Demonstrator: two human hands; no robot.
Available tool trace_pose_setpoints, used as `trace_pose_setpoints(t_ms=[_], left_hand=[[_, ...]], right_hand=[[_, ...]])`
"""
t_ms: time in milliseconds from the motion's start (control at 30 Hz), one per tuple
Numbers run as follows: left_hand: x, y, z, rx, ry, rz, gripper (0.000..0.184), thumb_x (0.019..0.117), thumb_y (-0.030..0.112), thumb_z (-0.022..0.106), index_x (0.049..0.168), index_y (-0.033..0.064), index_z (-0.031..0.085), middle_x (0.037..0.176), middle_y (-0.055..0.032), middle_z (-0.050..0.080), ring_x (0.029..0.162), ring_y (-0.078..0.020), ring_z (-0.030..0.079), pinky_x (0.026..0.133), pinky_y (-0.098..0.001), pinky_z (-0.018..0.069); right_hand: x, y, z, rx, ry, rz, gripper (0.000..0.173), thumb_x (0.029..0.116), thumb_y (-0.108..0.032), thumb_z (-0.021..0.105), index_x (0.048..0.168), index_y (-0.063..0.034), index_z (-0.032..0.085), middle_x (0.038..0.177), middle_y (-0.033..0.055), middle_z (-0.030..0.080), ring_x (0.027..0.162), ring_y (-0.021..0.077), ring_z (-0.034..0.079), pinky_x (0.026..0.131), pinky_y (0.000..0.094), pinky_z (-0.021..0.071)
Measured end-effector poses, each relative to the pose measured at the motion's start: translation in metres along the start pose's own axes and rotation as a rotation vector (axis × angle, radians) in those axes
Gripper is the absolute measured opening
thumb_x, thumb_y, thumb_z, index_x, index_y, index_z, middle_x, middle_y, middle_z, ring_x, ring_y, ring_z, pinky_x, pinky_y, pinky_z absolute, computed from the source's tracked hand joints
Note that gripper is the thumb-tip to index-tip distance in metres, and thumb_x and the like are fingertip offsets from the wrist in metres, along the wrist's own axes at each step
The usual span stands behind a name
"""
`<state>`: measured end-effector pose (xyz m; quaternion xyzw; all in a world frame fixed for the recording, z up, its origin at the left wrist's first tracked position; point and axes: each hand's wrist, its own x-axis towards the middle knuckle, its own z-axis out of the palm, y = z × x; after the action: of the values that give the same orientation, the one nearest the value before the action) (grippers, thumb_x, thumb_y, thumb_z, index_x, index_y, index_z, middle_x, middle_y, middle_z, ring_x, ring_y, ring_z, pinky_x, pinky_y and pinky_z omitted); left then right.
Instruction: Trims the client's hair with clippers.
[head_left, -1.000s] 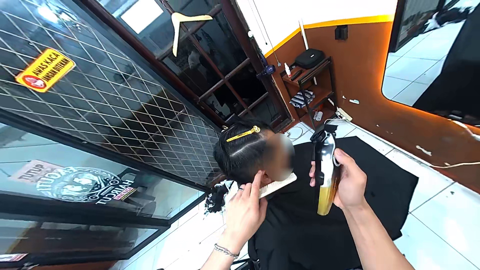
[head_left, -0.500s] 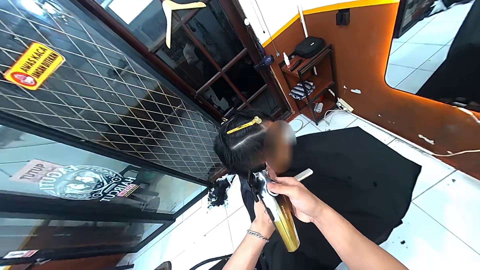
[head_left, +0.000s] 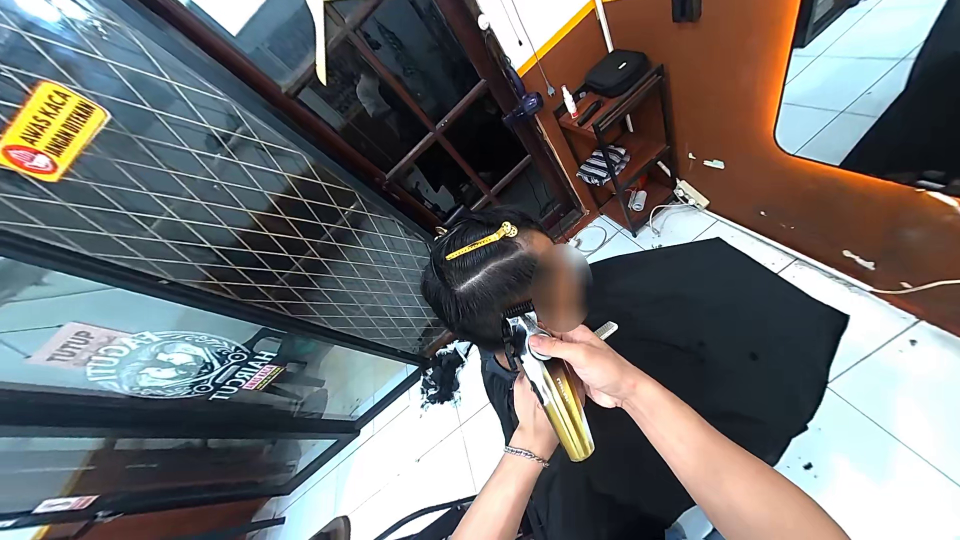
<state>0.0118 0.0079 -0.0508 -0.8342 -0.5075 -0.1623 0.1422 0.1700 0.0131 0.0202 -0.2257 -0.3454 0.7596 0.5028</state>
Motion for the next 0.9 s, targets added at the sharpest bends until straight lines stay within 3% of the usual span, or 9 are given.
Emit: trace_pose_setpoints(t_ms=[133,233,400,500,633,700,767,833,900], left_hand=[[-0.002,-0.004,0.010,0.022,-0.004,-0.014,0.046,0.0830,0.044,0.070,0.096,0.0005,0.075,0.095,-0.0170,0.075,0.093,-0.0304,0.075,0.078,-0.0448,0.0597],[-0.006,-0.002,-0.005,-0.086,-0.172,-0.107,0.045,0.0882,0.033,0.070,0.108,-0.0072,0.072,0.106,-0.0240,0.073,0.105,-0.0377,0.070,0.091,-0.0521,0.0535],[-0.002,-0.001,-0.005,-0.087,-0.225,-0.132,0.043,0.0921,0.030,0.066,0.113,-0.0068,0.072,0.111,-0.0228,0.072,0.112,-0.0345,0.068,0.100,-0.0482,0.0504],[0.002,-0.004,0.006,0.033,-0.055,-0.015,0.045,0.0864,0.042,0.068,0.101,-0.0006,0.076,0.101,-0.0184,0.076,0.101,-0.0318,0.073,0.087,-0.0461,0.0577],[0.001,-0.009,0.017,0.087,0.013,0.029,0.047,0.0860,0.047,0.066,0.097,0.0023,0.076,0.097,-0.0168,0.076,0.095,-0.0303,0.075,0.077,-0.0449,0.0597],[-0.002,-0.009,0.011,0.036,-0.081,-0.012,0.047,0.0891,0.043,0.066,0.103,-0.0008,0.075,0.102,-0.0194,0.075,0.101,-0.0328,0.073,0.085,-0.0473,0.0579],[-0.003,-0.005,0.000,-0.077,-0.280,-0.153,0.043,0.0953,0.030,0.063,0.117,-0.0073,0.070,0.116,-0.0234,0.071,0.116,-0.0338,0.066,0.103,-0.0466,0.0484],[-0.002,-0.006,0.004,-0.145,-0.312,-0.236,0.039,0.0982,0.023,0.057,0.119,-0.0071,0.069,0.118,-0.0205,0.070,0.119,-0.0269,0.064,0.107,-0.0386,0.0466],[-0.003,-0.008,0.009,-0.153,-0.269,-0.213,0.038,0.0984,0.025,0.058,0.118,-0.0061,0.069,0.116,-0.0187,0.071,0.118,-0.0249,0.065,0.106,-0.0369,0.0474]], right_hand=[[0.001,-0.006,0.003,-0.086,0.004,-0.068,0.020,0.1042,-0.019,0.058,0.111,-0.0017,0.063,0.093,0.0041,0.070,0.085,0.0089,0.069,0.080,0.0272,0.0588],[0.004,0.013,-0.004,-0.157,-0.008,0.032,0.020,0.1034,-0.024,0.060,0.104,-0.0036,0.064,0.089,0.0023,0.069,0.080,0.0081,0.068,0.075,0.0270,0.0579],[0.006,0.014,-0.004,-0.129,0.007,0.021,0.021,0.1045,-0.023,0.058,0.106,-0.0028,0.063,0.091,0.0039,0.069,0.083,0.0096,0.069,0.078,0.0277,0.0585],[0.004,0.000,-0.001,-0.110,0.017,-0.002,0.022,0.1058,-0.021,0.055,0.111,-0.0019,0.064,0.094,0.0040,0.069,0.085,0.0085,0.069,0.080,0.0267,0.0584],[0.005,-0.009,0.003,-0.102,0.036,-0.071,0.022,0.1046,-0.022,0.057,0.111,-0.0020,0.063,0.092,0.0053,0.069,0.084,0.0098,0.069,0.079,0.0277,0.0590],[0.005,0.000,0.000,-0.108,0.001,-0.049,0.021,0.1046,-0.021,0.056,0.111,-0.0028,0.063,0.093,0.0037,0.069,0.085,0.0090,0.068,0.080,0.0281,0.0585],[0.006,0.013,-0.004,-0.111,-0.013,0.005,0.021,0.1042,-0.023,0.057,0.106,-0.0030,0.064,0.090,0.0035,0.069,0.083,0.0092,0.068,0.078,0.0285,0.0584],[0.008,0.017,-0.006,-0.094,-0.011,0.023,0.021,0.1044,-0.024,0.057,0.104,-0.0036,0.064,0.089,0.0034,0.069,0.082,0.0094,0.068,0.078,0.0283,0.0585],[0.008,0.014,-0.005,-0.074,-0.013,0.019,0.022,0.1052,-0.024,0.056,0.106,-0.0038,0.064,0.091,0.0033,0.070,0.084,0.0092,0.069,0.079,0.0279,0.0587]])
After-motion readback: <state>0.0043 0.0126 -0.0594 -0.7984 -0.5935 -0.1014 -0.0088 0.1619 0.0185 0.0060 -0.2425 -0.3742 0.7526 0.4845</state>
